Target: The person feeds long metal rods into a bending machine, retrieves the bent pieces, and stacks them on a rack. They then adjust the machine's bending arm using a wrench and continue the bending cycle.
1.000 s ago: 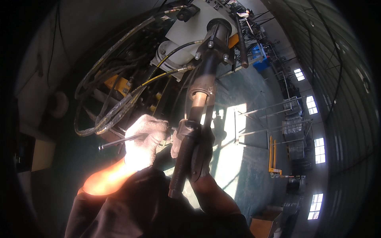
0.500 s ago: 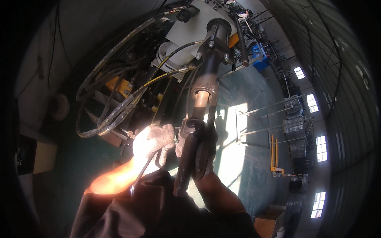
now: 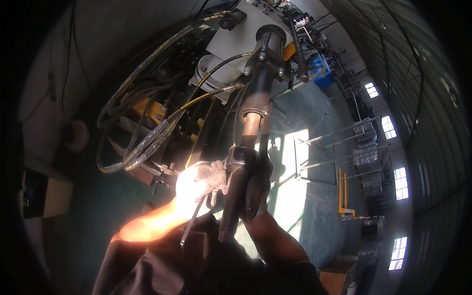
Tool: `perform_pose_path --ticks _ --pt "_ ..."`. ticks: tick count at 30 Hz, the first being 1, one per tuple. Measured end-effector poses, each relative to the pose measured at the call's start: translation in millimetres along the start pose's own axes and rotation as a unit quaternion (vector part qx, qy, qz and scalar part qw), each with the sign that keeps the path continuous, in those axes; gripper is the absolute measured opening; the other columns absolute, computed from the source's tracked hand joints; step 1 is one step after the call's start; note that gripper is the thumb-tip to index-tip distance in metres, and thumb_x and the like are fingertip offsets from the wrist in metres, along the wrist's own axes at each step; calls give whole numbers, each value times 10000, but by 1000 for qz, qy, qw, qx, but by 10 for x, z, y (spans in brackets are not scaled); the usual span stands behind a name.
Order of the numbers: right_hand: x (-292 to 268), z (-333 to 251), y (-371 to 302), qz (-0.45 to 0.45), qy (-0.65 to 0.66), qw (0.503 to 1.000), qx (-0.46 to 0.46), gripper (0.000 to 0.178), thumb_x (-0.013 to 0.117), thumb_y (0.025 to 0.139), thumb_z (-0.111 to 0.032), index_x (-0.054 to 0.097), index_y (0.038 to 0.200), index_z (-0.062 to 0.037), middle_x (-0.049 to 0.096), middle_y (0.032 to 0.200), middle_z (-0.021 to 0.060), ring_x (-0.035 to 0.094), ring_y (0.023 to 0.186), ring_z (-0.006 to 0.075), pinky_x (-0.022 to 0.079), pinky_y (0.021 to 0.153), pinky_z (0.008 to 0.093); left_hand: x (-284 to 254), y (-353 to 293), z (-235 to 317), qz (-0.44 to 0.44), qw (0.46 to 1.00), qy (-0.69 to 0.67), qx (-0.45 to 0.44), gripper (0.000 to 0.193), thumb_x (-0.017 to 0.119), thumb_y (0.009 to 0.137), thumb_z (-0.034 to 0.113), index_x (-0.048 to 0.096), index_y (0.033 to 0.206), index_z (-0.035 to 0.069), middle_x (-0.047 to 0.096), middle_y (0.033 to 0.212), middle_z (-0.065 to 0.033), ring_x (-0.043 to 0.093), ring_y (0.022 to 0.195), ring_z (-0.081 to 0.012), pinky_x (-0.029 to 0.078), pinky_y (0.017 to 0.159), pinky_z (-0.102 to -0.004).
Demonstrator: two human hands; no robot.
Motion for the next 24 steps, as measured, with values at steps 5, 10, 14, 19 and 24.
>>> perform_pose_path --ticks 5,10,14,19,24 --pt "28 15 90 -6 69 997 -32 422 747 1134 -206 652 1479 17 724 1325 118 770 1162 235 630 959 320 -90 3 23 34 999 -20 15 197 734 1137 140 762 1210 -40 802 1052 -104 744 827 -150 579 707 -269" --pt "83 66 181 -40 163 985 34 362 575 1225 -284 662 1385 29 761 1127 97 792 963 202 650 827 291 -91 -22 356 122 942 216 228 214 724 1135 82 727 1296 -59 794 1095 -127 774 932 -223 626 790 -343" --pt "254 56 180 -99 402 901 128 532 416 1264 -426 663 1336 40 756 1060 110 776 897 204 651 769 329 -135 88 255 150 958 149 192 218 737 1121 30 721 1331 -25 786 1108 -143 784 978 -238 646 844 -379" --pt "173 -1 154 -60 262 960 72 584 387 1263 -475 666 1322 35 746 1025 124 754 847 219 628 725 334 -207 71 -165 177 963 -184 -81 152 712 1150 63 706 1263 -38 777 1032 -137 768 883 -211 651 836 -377" --pt "112 159 128 -73 220 970 68 485 514 1221 -421 675 1345 20 748 1118 141 773 960 261 643 823 364 -262 135 -164 161 952 -243 -88 386 885 1062 260 682 1212 -33 777 1061 -155 746 827 -236 626 769 -376"
Point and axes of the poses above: each hand's wrist, its own y-axis towards the middle knuckle, its own x-axis out of the palm, z = x × y, the point moved 7 cm from there along y, towards the middle knuckle
